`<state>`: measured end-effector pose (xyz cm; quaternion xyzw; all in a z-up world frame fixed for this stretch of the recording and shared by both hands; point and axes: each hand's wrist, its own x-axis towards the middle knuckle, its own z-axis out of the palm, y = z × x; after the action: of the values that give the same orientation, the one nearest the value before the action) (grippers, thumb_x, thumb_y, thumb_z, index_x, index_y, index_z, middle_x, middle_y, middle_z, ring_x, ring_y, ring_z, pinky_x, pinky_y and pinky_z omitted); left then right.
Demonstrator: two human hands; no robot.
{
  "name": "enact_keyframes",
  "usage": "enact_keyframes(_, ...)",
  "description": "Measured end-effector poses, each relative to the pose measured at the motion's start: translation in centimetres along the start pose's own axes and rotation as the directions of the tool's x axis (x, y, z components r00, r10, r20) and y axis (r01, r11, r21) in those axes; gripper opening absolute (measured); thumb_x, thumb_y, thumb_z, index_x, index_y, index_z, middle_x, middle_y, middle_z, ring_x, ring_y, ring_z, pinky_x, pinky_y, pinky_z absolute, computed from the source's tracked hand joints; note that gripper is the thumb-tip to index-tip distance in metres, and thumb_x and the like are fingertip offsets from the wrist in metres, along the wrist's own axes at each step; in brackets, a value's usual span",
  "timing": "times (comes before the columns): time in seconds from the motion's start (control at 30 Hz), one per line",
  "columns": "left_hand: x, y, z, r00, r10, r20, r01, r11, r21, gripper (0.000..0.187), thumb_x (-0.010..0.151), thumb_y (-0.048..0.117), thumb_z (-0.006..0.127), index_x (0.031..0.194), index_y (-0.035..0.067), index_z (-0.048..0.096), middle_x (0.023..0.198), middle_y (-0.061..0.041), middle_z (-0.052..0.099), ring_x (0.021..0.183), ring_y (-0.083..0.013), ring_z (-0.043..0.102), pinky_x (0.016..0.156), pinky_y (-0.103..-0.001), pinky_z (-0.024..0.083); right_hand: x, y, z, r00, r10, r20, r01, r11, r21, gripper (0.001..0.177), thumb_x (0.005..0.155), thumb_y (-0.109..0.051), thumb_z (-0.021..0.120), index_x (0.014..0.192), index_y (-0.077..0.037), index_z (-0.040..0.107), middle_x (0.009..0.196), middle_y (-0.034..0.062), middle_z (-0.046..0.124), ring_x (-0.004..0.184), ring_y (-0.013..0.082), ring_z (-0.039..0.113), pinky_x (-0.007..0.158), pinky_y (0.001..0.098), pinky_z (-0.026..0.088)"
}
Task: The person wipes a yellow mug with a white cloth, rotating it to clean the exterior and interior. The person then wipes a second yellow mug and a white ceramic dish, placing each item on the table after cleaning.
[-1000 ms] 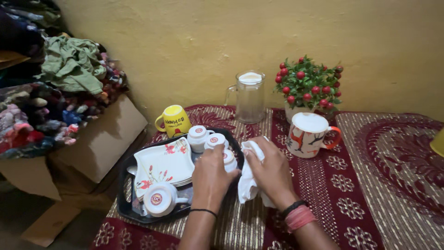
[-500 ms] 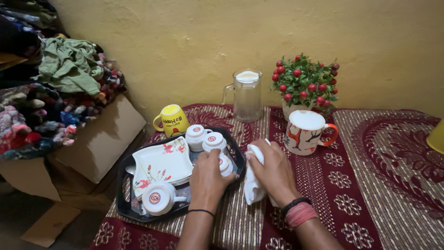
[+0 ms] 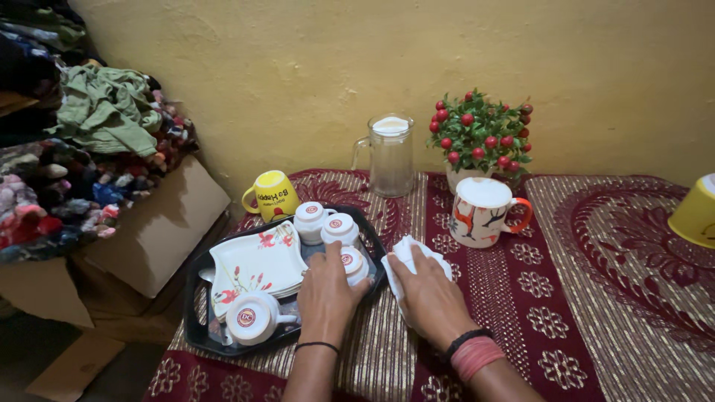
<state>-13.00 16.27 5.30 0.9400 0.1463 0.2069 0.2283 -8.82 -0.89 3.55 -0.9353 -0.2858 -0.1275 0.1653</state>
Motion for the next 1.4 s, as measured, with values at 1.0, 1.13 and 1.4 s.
enact_keyframes(1.0,5.0,-15.2,-9.1,0.857,-0.506,-0.099,0.503,0.778,0.375,0.048,0.078,0.044,0.086,0.111,0.011,0.077,0.119,-0.02,0.073,0.112,-0.0392,0.07,0.093,-0.048,0.058,2.9,-8.1,-2.3,0.721,-0.348,-0.6,0.421,0.907,-0.021,0.045,0.079,-0.004,0.072,0.124,-0.009,0.072,0.118,0.0126,0.069,0.105,0.0289,0.064,0.086,0.0441,0.05)
enact_keyframes(1.13,4.5,-16.0,-8.0,0.835,-0.543,-0.084,0.535,0.768,0.352,0.043,0.08,0.041,0.084,0.112,0.014,0.078,0.12,-0.018,0.072,0.113,-0.0382,0.069,0.095,-0.048,0.057,3.0,-9.3,-1.2,0.715,-0.422,-0.557,0.468,0.881,-0.067,0.037,0.084,-0.009,0.068,0.121,-0.009,0.072,0.117,0.0094,0.07,0.103,0.0257,0.064,0.081,0.0415,0.049)
enact_keyframes(1.4,4.5,-16.4,-8.6,0.86,-0.484,-0.162,0.51,0.798,0.321,0.04,0.08,0.038,0.085,0.107,0.008,0.079,0.114,-0.02,0.074,0.11,-0.04,0.07,0.093,-0.049,0.058,3.2,-9.1,0.0,0.734,-0.404,-0.546,0.443,0.894,-0.066,0.032,0.089,-0.006,0.064,0.12,-0.008,0.073,0.118,0.0091,0.071,0.103,0.0244,0.064,0.081,0.0409,0.049)
